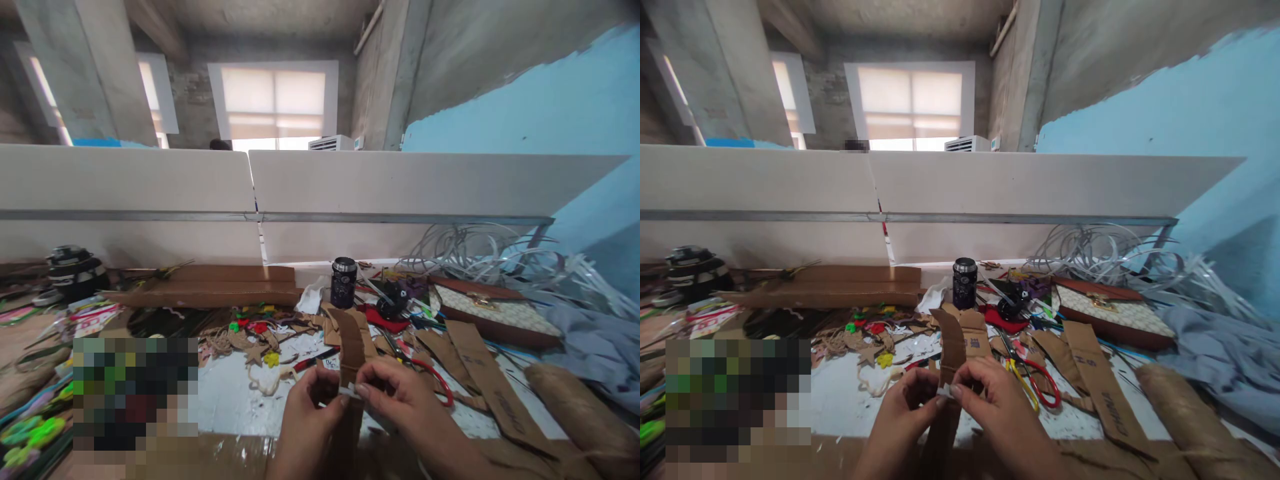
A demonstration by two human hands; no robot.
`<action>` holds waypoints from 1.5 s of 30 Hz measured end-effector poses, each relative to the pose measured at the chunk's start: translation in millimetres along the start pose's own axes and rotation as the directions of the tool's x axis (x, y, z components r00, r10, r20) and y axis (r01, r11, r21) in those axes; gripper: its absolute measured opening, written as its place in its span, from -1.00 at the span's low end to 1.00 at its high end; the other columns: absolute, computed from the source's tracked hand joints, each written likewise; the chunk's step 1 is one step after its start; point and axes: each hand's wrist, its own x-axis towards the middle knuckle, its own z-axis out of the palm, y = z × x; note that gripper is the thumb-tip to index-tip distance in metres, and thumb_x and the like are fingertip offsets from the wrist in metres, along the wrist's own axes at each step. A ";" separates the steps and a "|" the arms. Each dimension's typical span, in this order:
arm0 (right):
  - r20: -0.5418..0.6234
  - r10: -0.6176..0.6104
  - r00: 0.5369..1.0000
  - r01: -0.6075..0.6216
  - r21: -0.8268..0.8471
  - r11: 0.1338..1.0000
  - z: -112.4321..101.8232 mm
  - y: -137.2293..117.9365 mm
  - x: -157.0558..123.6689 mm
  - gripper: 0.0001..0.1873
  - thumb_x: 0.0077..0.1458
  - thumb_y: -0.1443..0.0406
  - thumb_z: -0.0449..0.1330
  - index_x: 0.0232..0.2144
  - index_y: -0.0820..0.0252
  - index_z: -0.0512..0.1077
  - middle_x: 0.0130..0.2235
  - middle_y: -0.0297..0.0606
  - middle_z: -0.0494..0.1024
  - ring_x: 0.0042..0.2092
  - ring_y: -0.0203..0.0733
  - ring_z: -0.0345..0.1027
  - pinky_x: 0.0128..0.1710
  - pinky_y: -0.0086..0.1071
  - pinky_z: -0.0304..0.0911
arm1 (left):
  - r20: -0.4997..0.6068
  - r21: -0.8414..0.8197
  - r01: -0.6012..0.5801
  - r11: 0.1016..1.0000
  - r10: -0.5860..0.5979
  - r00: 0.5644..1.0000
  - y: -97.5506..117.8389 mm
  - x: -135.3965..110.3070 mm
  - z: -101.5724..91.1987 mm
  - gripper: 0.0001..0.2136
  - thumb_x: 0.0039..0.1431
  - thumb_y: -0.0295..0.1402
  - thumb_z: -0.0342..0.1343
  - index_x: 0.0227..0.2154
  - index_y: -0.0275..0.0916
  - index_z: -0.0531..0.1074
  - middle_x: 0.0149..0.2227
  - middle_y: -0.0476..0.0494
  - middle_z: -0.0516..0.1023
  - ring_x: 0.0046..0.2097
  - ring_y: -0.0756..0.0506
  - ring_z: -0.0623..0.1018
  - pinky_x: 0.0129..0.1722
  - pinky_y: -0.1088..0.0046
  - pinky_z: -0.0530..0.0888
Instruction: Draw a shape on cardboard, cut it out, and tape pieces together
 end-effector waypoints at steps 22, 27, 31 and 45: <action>0.020 0.014 1.000 -0.009 -0.260 0.966 0.3 -15.2 -6.9 -0.75 0.23 0.19 0.11 -0.43 0.15 0.47 -0.30 -0.24 0.45 -0.18 -0.02 0.37 -0.16 -0.18 0.19 | 0.083 0.128 0.007 0.992 -0.017 0.996 -4.8 -9.2 3.2 -0.80 -0.16 -0.30 0.32 -0.44 -0.31 0.61 -0.40 -0.27 0.66 -0.32 -0.19 0.53 -0.28 0.34 0.42; 0.034 0.023 0.999 -0.014 -0.256 0.967 -1.1 -15.7 -6.5 -0.78 0.22 0.22 0.12 -0.42 0.16 0.46 -0.28 -0.23 0.45 -0.17 -0.02 0.37 -0.17 -0.19 0.20 | 0.065 0.101 -0.017 0.995 0.010 0.998 -20.6 -4.4 1.8 -0.84 -0.16 -0.34 0.35 -0.44 -0.27 0.63 -0.41 -0.23 0.67 -0.35 -0.17 0.53 -0.30 0.37 0.41; 0.048 0.031 0.998 -0.018 -0.251 0.968 -2.8 -15.0 -4.3 -0.80 0.21 0.24 0.14 -0.44 0.15 0.45 -0.29 -0.24 0.45 -0.17 -0.02 0.38 -0.16 -0.20 0.20 | 0.065 0.091 -0.031 0.995 0.025 0.998 -28.8 -3.1 1.8 -0.85 -0.15 -0.36 0.34 -0.44 -0.25 0.65 -0.44 -0.18 0.66 -0.37 -0.15 0.54 -0.35 0.41 0.38; 0.079 0.040 0.996 -0.013 -0.318 0.948 -6.1 -16.5 -4.0 -0.80 0.22 0.27 0.16 -0.46 0.15 0.42 -0.31 -0.27 0.45 -0.18 -0.05 0.39 -0.20 -0.24 0.16 | 0.074 0.091 0.021 0.996 -0.028 0.997 -18.2 -5.7 3.9 -0.84 -0.18 -0.36 0.33 -0.45 -0.27 0.66 -0.43 -0.20 0.67 -0.36 -0.15 0.53 -0.32 0.39 0.40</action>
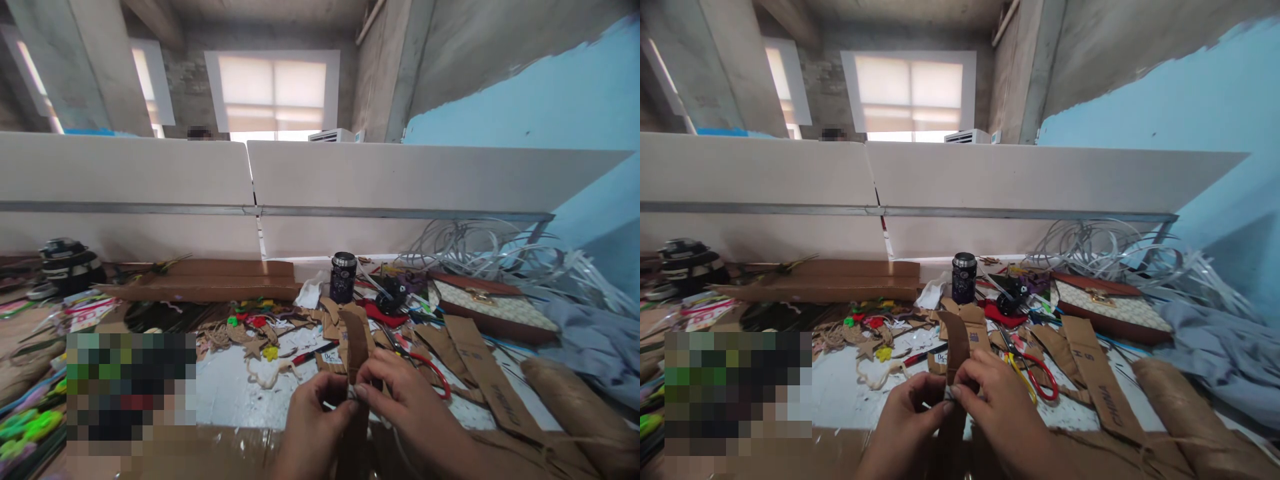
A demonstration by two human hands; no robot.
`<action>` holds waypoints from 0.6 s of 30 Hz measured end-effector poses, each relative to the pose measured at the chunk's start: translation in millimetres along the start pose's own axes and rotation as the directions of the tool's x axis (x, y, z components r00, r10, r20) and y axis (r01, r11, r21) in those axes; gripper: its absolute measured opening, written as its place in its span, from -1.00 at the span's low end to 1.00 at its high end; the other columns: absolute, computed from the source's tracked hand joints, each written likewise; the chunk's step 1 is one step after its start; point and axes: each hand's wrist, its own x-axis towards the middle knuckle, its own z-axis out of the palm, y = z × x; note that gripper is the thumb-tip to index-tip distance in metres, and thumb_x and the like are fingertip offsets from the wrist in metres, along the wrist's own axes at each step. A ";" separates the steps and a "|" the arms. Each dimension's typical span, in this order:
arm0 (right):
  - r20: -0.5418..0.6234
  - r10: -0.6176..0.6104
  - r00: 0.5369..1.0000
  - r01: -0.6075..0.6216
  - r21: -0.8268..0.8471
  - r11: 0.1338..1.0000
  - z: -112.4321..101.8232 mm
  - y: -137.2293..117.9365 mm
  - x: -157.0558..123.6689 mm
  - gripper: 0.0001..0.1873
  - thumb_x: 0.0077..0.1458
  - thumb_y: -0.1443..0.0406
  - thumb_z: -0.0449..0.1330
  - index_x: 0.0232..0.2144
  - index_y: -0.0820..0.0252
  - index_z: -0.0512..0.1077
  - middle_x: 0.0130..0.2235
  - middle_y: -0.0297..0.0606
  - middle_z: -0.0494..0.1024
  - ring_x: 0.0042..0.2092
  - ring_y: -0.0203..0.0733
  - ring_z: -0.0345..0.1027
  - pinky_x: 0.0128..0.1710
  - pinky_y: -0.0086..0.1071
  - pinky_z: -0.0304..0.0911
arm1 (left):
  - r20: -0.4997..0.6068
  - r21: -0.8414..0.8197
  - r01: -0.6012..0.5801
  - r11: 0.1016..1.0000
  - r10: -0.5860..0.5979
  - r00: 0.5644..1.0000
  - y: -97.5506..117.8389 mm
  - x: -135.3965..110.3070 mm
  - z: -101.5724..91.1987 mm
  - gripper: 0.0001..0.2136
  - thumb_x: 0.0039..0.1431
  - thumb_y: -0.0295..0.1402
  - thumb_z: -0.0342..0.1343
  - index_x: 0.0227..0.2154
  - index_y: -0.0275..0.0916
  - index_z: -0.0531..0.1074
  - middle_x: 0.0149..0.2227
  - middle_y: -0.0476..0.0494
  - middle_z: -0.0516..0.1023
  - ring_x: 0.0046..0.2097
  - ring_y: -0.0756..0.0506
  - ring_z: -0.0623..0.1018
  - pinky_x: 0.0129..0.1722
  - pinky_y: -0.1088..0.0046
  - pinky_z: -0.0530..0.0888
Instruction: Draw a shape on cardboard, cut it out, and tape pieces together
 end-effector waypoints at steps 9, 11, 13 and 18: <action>0.000 -0.002 1.000 0.002 -0.034 0.999 0.2 0.1 0.2 -0.78 0.23 0.26 0.15 -0.47 0.14 0.42 -0.31 -0.26 0.47 -0.18 -0.04 0.39 -0.21 -0.23 0.16 | 0.030 0.023 -0.011 1.000 0.011 0.999 10.3 -3.4 -1.0 -0.84 -0.16 -0.37 0.32 -0.44 -0.27 0.67 -0.41 -0.23 0.69 -0.33 -0.18 0.57 -0.28 0.37 0.44; -0.002 -0.004 1.000 0.003 -0.038 0.999 0.1 0.3 0.0 -0.78 0.24 0.25 0.15 -0.46 0.13 0.42 -0.31 -0.27 0.47 -0.19 -0.05 0.39 -0.22 -0.23 0.16 | 0.032 0.021 -0.015 1.000 0.014 0.999 10.1 -3.2 -0.9 -0.84 -0.17 -0.37 0.33 -0.44 -0.27 0.67 -0.40 -0.24 0.70 -0.32 -0.19 0.58 -0.27 0.36 0.45; -0.004 -0.003 1.000 0.003 -0.038 0.999 0.2 0.3 -0.2 -0.79 0.24 0.26 0.15 -0.46 0.13 0.42 -0.31 -0.26 0.48 -0.19 -0.05 0.39 -0.21 -0.23 0.16 | 0.034 0.028 -0.014 0.999 0.013 0.999 9.4 -3.0 -1.0 -0.83 -0.17 -0.36 0.34 -0.43 -0.28 0.68 -0.38 -0.26 0.71 -0.31 -0.21 0.59 -0.26 0.34 0.45; -0.003 0.004 1.000 -0.004 -0.058 0.998 0.5 -1.0 0.2 -0.82 0.22 0.30 0.14 -0.44 0.14 0.42 -0.28 -0.23 0.50 -0.15 -0.02 0.38 -0.17 -0.20 0.18 | 0.055 0.032 -0.037 0.999 0.035 0.998 9.0 -3.5 -1.9 -0.81 -0.13 -0.34 0.35 -0.39 -0.28 0.68 -0.33 -0.30 0.72 -0.27 -0.24 0.60 -0.22 0.30 0.46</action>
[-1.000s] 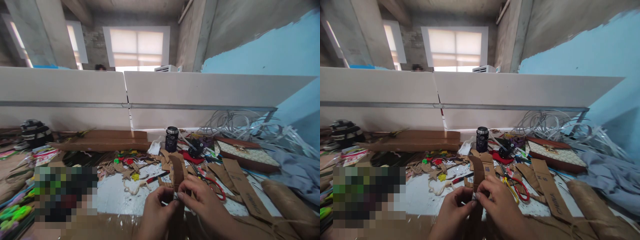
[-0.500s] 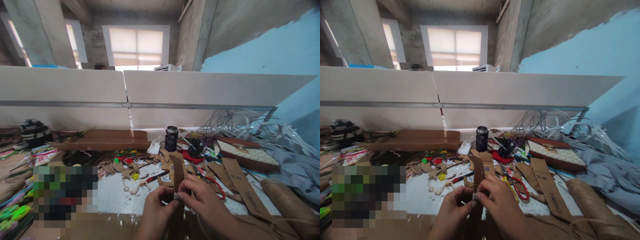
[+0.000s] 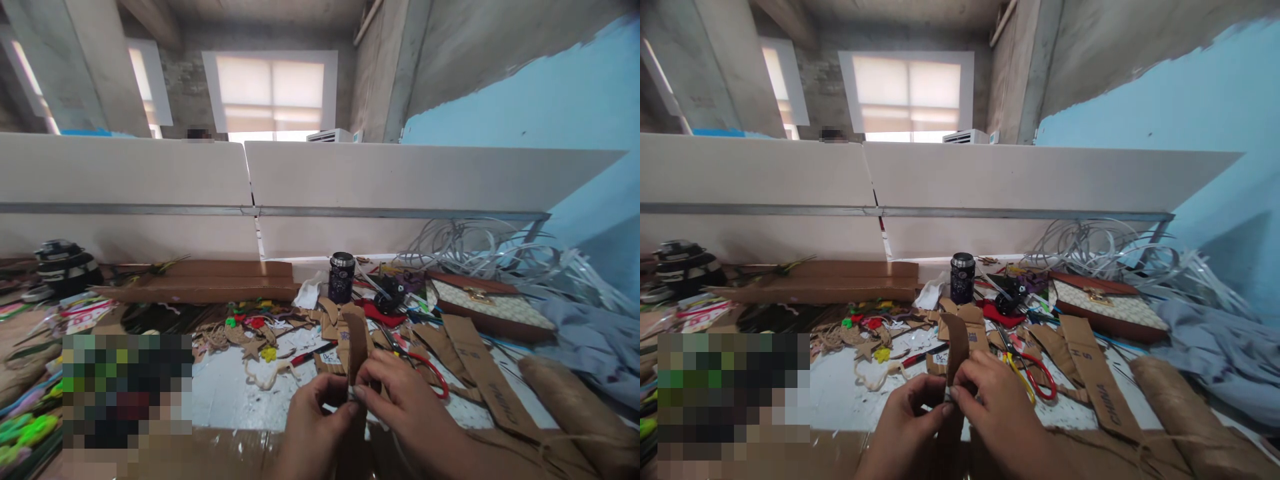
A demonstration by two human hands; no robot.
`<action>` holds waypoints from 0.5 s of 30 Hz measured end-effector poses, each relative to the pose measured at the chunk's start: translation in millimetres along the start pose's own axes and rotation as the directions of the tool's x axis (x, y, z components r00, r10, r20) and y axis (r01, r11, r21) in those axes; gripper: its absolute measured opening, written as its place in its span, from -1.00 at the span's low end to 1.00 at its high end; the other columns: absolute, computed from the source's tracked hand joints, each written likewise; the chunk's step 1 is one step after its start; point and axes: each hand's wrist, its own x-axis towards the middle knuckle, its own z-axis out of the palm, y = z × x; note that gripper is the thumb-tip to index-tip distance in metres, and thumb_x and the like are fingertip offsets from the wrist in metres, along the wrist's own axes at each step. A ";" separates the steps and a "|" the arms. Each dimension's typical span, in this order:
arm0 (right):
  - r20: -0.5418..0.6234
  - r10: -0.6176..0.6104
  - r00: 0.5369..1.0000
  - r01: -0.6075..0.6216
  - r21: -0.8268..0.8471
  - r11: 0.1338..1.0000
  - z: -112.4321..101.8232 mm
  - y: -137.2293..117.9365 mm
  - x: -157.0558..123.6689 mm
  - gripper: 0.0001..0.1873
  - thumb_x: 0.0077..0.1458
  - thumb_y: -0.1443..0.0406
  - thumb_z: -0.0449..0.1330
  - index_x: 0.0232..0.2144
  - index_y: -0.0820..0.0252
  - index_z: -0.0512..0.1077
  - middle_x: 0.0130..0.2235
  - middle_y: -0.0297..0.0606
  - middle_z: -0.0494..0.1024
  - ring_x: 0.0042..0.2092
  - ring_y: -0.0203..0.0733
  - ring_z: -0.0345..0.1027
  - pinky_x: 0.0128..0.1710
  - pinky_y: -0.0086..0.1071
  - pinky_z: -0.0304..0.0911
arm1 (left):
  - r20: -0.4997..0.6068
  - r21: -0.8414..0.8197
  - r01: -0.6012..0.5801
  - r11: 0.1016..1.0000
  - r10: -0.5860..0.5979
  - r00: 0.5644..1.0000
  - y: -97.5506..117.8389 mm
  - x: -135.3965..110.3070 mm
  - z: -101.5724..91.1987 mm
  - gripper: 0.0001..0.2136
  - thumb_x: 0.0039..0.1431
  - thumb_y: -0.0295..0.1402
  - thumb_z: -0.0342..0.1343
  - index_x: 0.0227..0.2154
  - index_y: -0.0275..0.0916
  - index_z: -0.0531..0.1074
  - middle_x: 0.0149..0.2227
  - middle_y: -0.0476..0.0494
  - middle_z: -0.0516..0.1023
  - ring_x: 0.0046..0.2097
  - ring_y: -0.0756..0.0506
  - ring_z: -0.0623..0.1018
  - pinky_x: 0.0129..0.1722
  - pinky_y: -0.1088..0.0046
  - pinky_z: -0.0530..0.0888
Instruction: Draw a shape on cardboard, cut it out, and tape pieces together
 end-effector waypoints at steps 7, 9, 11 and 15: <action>-0.008 -0.003 1.000 0.003 0.015 1.000 1.5 -0.3 0.3 -0.85 0.21 0.32 0.13 -0.43 0.13 0.40 -0.27 -0.24 0.51 -0.16 -0.04 0.38 -0.16 -0.20 0.19 | 0.007 -0.027 -0.008 1.000 0.008 1.000 0.3 -0.1 0.5 -0.78 -0.12 -0.25 0.39 -0.40 -0.28 0.67 -0.35 -0.29 0.72 -0.29 -0.22 0.59 -0.23 0.32 0.45; -0.008 0.003 1.000 -0.002 0.016 1.000 2.0 -0.3 0.1 -0.85 0.20 0.32 0.13 -0.44 0.13 0.40 -0.27 -0.24 0.50 -0.16 -0.04 0.38 -0.16 -0.20 0.19 | -0.002 -0.027 0.002 1.000 -0.002 1.000 -0.2 -0.1 0.4 -0.78 -0.13 -0.25 0.40 -0.41 -0.27 0.67 -0.35 -0.28 0.72 -0.28 -0.22 0.59 -0.23 0.32 0.45; -0.006 0.003 1.000 -0.003 0.020 1.000 2.4 -0.3 0.0 -0.85 0.20 0.33 0.13 -0.44 0.13 0.39 -0.28 -0.24 0.50 -0.16 -0.04 0.38 -0.17 -0.20 0.18 | 0.000 -0.023 0.010 1.000 -0.010 1.000 0.1 -0.3 0.0 -0.77 -0.13 -0.24 0.41 -0.40 -0.26 0.68 -0.34 -0.28 0.72 -0.28 -0.22 0.59 -0.23 0.32 0.44; -0.006 -0.005 1.000 0.005 0.029 1.000 2.1 -1.0 0.0 -0.85 0.18 0.35 0.13 -0.45 0.14 0.39 -0.29 -0.24 0.49 -0.16 -0.04 0.38 -0.18 -0.21 0.18 | 0.016 -0.012 0.013 1.000 -0.013 1.000 1.8 -0.8 -0.1 -0.74 -0.10 -0.20 0.41 -0.38 -0.28 0.67 -0.32 -0.28 0.73 -0.27 -0.22 0.58 -0.22 0.33 0.44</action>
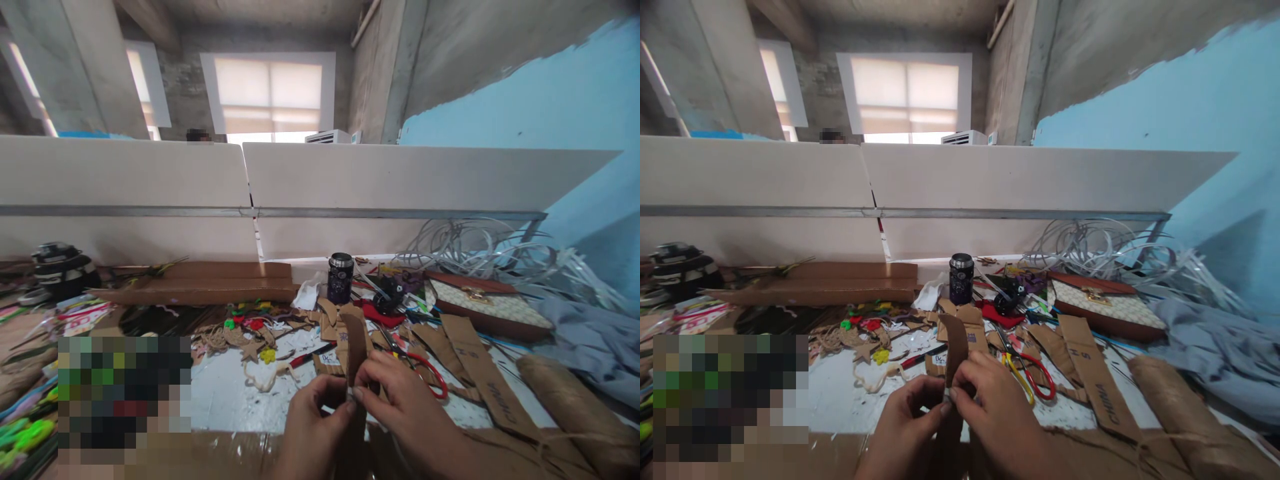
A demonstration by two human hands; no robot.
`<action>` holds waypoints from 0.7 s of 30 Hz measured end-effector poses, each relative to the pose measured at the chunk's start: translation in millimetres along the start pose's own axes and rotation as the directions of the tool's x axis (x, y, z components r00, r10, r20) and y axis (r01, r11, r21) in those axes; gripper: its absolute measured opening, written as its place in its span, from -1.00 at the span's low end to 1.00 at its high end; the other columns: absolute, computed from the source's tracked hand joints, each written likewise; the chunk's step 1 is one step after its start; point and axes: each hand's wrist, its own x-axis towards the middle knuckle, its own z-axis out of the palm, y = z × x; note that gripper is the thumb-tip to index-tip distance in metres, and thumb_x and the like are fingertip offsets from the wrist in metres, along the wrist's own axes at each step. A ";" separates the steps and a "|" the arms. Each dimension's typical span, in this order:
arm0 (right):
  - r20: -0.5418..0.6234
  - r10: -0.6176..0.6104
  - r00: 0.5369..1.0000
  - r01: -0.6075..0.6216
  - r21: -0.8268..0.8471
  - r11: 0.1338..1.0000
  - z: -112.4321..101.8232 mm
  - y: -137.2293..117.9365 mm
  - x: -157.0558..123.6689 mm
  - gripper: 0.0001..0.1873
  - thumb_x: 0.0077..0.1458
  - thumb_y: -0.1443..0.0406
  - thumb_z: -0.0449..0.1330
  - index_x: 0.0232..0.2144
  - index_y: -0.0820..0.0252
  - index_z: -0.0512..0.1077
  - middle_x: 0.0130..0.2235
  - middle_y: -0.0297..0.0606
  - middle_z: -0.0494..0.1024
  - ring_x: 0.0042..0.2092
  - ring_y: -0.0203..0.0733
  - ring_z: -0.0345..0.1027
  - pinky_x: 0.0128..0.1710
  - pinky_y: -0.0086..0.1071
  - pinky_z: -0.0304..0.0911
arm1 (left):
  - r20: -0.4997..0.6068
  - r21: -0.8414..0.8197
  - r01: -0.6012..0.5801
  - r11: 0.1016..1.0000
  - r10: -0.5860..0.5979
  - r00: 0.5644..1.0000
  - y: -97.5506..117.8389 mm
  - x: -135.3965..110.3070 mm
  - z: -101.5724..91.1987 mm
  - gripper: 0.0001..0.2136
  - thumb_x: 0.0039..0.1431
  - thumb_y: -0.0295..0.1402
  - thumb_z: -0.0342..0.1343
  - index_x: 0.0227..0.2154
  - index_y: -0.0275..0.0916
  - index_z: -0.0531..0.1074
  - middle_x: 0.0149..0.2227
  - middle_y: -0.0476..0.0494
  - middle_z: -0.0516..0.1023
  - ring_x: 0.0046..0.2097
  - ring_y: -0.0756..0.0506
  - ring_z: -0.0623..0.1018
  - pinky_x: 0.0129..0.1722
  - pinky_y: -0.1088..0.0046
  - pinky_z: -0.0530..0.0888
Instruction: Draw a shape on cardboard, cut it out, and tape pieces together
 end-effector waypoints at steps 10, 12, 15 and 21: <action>-0.006 0.003 1.000 -0.003 0.020 1.000 -0.1 -1.5 -2.0 -0.87 0.18 0.37 0.13 -0.44 0.15 0.37 -0.28 -0.23 0.48 -0.16 -0.04 0.37 -0.16 -0.22 0.18 | 0.014 0.019 -0.022 1.000 0.022 1.000 -1.1 0.7 -0.6 -0.75 -0.03 -0.23 0.37 -0.34 -0.31 0.67 -0.30 -0.30 0.73 -0.26 -0.21 0.58 -0.22 0.34 0.44; -0.010 0.002 1.000 -0.002 0.015 1.000 0.6 -0.4 -1.6 -0.87 0.17 0.38 0.13 -0.44 0.15 0.36 -0.28 -0.24 0.47 -0.17 -0.05 0.37 -0.17 -0.23 0.18 | 0.012 0.028 -0.016 0.999 0.016 1.000 -0.1 0.7 -0.3 -0.73 -0.05 -0.22 0.38 -0.34 -0.32 0.67 -0.30 -0.32 0.73 -0.26 -0.23 0.58 -0.22 0.33 0.44; -0.010 0.006 1.000 -0.006 0.010 1.000 1.2 0.3 -1.2 -0.86 0.17 0.37 0.14 -0.45 0.15 0.36 -0.29 -0.25 0.47 -0.17 -0.06 0.36 -0.18 -0.23 0.17 | 0.015 0.035 -0.009 0.999 0.009 1.000 0.4 -0.4 0.9 -0.71 -0.04 -0.19 0.37 -0.34 -0.33 0.66 -0.29 -0.33 0.73 -0.25 -0.24 0.58 -0.21 0.32 0.44; -0.014 0.011 1.000 -0.011 0.011 1.000 2.1 0.5 -0.1 -0.87 0.18 0.37 0.13 -0.42 0.17 0.40 -0.28 -0.24 0.47 -0.18 -0.06 0.35 -0.18 -0.23 0.16 | 0.019 0.025 0.010 1.000 -0.010 1.000 1.4 -1.3 1.3 -0.69 -0.02 -0.19 0.30 -0.32 -0.36 0.65 -0.28 -0.34 0.72 -0.22 -0.26 0.59 -0.18 0.30 0.45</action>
